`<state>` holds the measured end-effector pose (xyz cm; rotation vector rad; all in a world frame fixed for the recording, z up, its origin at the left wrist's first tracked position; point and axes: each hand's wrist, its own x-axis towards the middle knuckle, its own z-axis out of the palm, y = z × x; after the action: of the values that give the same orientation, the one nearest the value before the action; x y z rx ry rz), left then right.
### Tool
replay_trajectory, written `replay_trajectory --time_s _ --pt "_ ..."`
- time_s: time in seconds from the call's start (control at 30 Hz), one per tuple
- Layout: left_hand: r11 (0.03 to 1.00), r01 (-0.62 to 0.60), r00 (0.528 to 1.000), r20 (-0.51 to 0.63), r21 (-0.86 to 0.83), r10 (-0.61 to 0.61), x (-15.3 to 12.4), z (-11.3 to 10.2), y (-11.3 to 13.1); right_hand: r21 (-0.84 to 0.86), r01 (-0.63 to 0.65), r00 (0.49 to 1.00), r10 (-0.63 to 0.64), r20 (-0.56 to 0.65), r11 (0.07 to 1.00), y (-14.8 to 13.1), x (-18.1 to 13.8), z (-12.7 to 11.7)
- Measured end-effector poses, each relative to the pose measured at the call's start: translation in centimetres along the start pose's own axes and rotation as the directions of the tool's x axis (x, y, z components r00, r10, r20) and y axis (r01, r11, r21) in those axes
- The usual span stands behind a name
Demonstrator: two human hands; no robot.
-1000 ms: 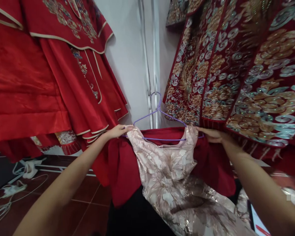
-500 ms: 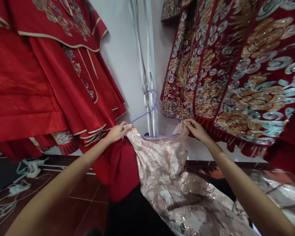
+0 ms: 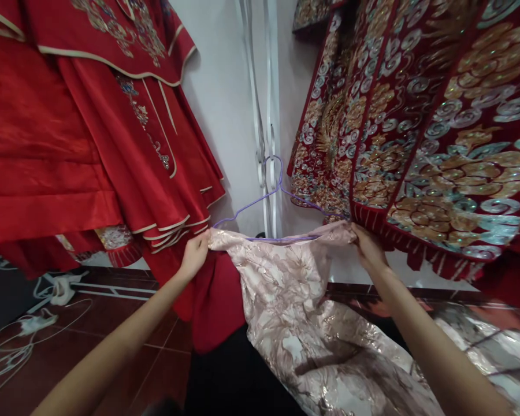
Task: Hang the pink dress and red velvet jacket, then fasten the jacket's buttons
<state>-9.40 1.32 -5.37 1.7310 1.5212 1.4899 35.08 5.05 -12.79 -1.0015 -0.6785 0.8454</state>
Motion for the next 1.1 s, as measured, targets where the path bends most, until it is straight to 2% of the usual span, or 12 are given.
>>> replay_trajectory --time_s 0.07,0.1,0.2,0.3,0.37,0.43,0.5,0.57,0.7,0.8,0.97,1.1 --pt "0.957 0.193 0.981 0.065 -0.214 -0.184 -2.3 -0.4 -1.4 0.038 -0.077 0.993 0.08 -0.089 0.996 1.5 -1.8 -0.9" --pt "0.94 0.214 0.977 0.08 -0.265 -0.2 -3.4 -0.5 -1.9 0.047 -0.134 0.985 0.139 -0.106 0.99 2.2 -2.9 -1.2" --pt "0.963 0.122 0.99 0.092 -0.24 -0.102 -5.1 -0.4 -1.9 0.049 -0.202 0.979 0.203 -0.012 0.978 3.6 -5.5 -1.2" --pt "0.917 0.142 0.988 0.104 -0.373 -0.11 -4.4 0.9 -0.1 0.05 -0.109 0.992 0.105 0.069 0.993 3.2 -6.8 0.2" --pt "0.731 0.305 0.95 0.243 -0.61 -0.193 -3.0 2.3 1.3 0.074 -0.021 0.997 0.015 0.081 0.997 2.4 -7.0 1.4" --pt "0.537 0.493 0.867 0.437 -0.684 -0.238 -1.6 4.0 2.5 0.106 0.049 0.996 -0.057 0.071 0.993 1.6 -7.0 2.6" --pt "0.421 0.56 0.828 0.501 -0.714 -0.252 -0.5 5.5 3.0 0.126 0.098 0.994 -0.103 0.038 0.987 1.2 -6.9 3.3" --pt "0.369 0.56 0.828 0.488 -0.742 -0.276 0.3 6.6 3.0 0.112 0.116 0.993 -0.116 -0.01 0.987 1.3 -6.7 3.4" --pt "0.364 0.506 0.857 0.405 -0.782 -0.32 1.2 7.5 2.4 0.044 0.063 0.989 -0.056 -0.134 0.997 2.0 -6.0 2.4" --pt "0.386 0.505 0.857 0.398 -0.772 -0.326 1.6 7.5 2.3 0.113 0.026 0.976 0.0 -0.219 0.993 2.4 -5.3 1.0" --pt "0.433 0.504 0.862 0.406 -0.748 -0.302 1.7 7.2 2.1 0.21 0.051 0.964 0.007 -0.266 0.976 1.5 -4.6 -0.6" --pt "0.449 0.497 0.867 0.404 -0.743 -0.291 1.8 7.1 1.8 0.251 0.065 0.956 0.012 -0.292 0.966 -0.2 -4.6 0.2"
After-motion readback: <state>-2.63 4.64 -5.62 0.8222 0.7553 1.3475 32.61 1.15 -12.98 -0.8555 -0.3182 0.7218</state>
